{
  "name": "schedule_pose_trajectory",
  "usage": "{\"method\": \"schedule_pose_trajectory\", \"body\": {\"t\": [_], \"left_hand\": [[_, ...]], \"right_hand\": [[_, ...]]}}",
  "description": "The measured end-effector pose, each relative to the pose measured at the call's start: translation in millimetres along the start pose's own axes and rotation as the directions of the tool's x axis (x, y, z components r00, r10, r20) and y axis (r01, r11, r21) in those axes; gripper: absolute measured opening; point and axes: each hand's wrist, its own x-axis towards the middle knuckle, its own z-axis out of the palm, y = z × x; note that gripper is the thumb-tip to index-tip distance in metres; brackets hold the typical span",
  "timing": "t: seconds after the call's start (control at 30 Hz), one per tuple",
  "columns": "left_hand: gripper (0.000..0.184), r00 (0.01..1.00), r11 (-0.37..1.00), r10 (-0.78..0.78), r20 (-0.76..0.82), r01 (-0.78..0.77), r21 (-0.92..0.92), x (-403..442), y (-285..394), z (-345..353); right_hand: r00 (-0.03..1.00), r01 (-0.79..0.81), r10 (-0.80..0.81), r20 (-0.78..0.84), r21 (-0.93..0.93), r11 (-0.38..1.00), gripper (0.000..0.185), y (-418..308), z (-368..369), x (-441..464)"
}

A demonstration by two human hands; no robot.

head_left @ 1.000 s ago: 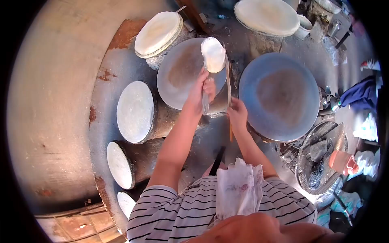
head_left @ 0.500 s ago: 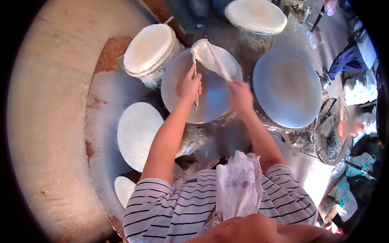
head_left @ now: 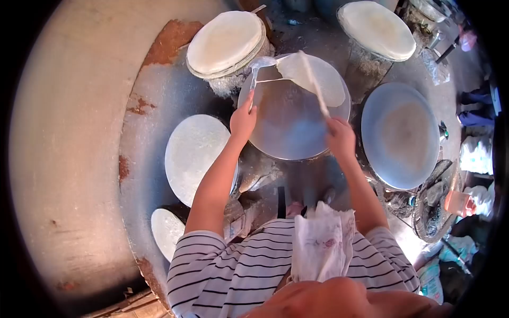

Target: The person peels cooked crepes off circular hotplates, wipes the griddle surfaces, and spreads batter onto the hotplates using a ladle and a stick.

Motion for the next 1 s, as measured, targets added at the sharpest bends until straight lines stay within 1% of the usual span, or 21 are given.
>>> {"method": "schedule_pose_trajectory", "body": {"t": [0.03,0.07,0.17,0.2,0.3,0.33,0.5,0.57,0.6,0.63,0.67,0.7,0.73,0.77,0.8,0.83,0.87,0.9,0.93,0.97,1.0], "left_hand": [[0.055,1.000,1.000,-0.017,-0.005,0.017,-0.024,2.8,2.0,1.1],[0.055,0.999,0.999,0.010,-0.047,-0.013,-0.048,-2.9,-1.5,3.5],[0.055,0.985,0.986,0.087,-0.148,-0.106,-0.128,-15.3,-12.0,13.9],[0.055,0.985,0.985,0.081,-0.151,-0.102,-0.140,-20.0,-12.0,14.2],[0.056,0.995,0.983,-0.062,-0.075,0.048,-0.179,-34.0,-0.9,8.0],[0.053,0.976,0.959,-0.211,0.054,0.218,-0.181,-39.3,21.4,-7.7],[0.053,0.945,0.911,-0.325,-0.031,0.304,-0.279,-72.4,43.7,11.3],[0.053,0.927,0.920,-0.350,-0.134,0.314,-0.234,-110.4,50.2,9.8],[0.050,0.901,0.880,-0.403,-0.161,0.334,-0.339,-133.7,61.2,13.2],[0.050,0.716,0.695,-0.689,0.111,0.696,-0.180,-140.3,81.2,-1.4],[0.051,0.767,0.716,-0.641,0.020,0.607,-0.346,-156.0,82.1,4.1],[0.053,0.808,0.726,-0.584,-0.072,0.482,-0.490,-169.7,81.6,9.5],[0.054,0.834,0.840,-0.520,-0.182,0.462,-0.283,-172.0,104.0,-0.9],[0.055,0.835,0.840,-0.518,-0.184,0.457,-0.290,-171.6,108.0,-1.3],[0.053,0.833,0.839,-0.519,-0.190,0.455,-0.297,-177.8,107.3,0.0],[0.050,0.848,0.845,-0.503,-0.171,0.440,-0.303,-170.9,107.9,6.0],[0.054,0.874,0.844,-0.480,-0.076,0.437,-0.309,-140.7,109.3,5.5],[0.059,0.861,0.817,-0.509,-0.007,0.480,-0.320,-134.3,105.6,-0.4],[0.056,0.872,0.840,-0.487,-0.058,0.449,-0.304,-135.1,98.1,10.4],[0.052,0.867,0.846,-0.487,-0.102,0.440,-0.302,-147.8,88.8,19.6],[0.053,0.853,0.827,-0.506,-0.127,0.439,-0.351,-168.7,92.0,15.2]], "right_hand": [[0.995,-0.070,0.065,0.070,0.063,0.996,0.033,-16.8,8.0,13.6],[0.995,0.082,-0.083,0.063,0.021,0.996,0.032,-10.3,21.7,27.3],[0.981,0.192,-0.187,0.045,-0.181,0.965,0.036,-16.9,1.0,40.5],[0.986,0.169,-0.158,0.060,-0.292,0.941,0.034,-5.5,-13.1,37.9],[0.993,0.116,-0.118,0.014,-0.314,0.942,0.035,31.5,-38.9,38.4],[0.985,0.162,-0.143,0.092,-0.253,0.954,0.035,31.1,-36.4,44.6],[0.846,0.396,-0.389,0.365,0.059,0.916,0.036,26.9,-10.1,102.6],[0.784,0.439,-0.432,0.445,0.094,0.894,0.034,31.8,-6.8,110.7],[0.744,0.382,-0.369,0.557,0.099,0.919,0.038,20.6,-21.3,107.2],[0.678,0.452,-0.494,0.544,0.222,0.864,0.042,28.1,-28.4,112.9],[0.592,0.571,-0.584,0.555,0.223,0.790,0.043,39.9,-30.3,125.5],[0.549,0.589,-0.612,0.570,0.255,0.767,0.041,43.0,-44.7,142.8],[0.609,0.486,-0.509,0.609,0.220,0.846,0.041,42.5,-61.0,156.9],[0.622,0.596,-0.610,0.491,0.208,0.775,0.043,78.2,-52.7,187.4],[0.683,0.602,-0.583,0.439,0.111,0.790,0.042,107.4,-46.8,211.6],[0.642,0.654,-0.611,0.464,0.084,0.752,0.042,99.4,-46.0,217.4],[0.697,0.643,-0.565,0.443,-0.035,0.765,0.042,97.7,-62.7,218.5],[0.734,0.466,-0.422,0.533,0.056,0.883,0.041,61.0,-54.9,204.6],[0.672,0.565,-0.524,0.523,0.095,0.819,0.037,48.0,-38.6,194.8],[0.560,0.580,-0.652,0.510,0.321,0.749,0.031,50.5,-12.8,192.8],[0.564,0.558,-0.636,0.527,0.325,0.764,0.028,32.0,-2.5,178.5]]}}
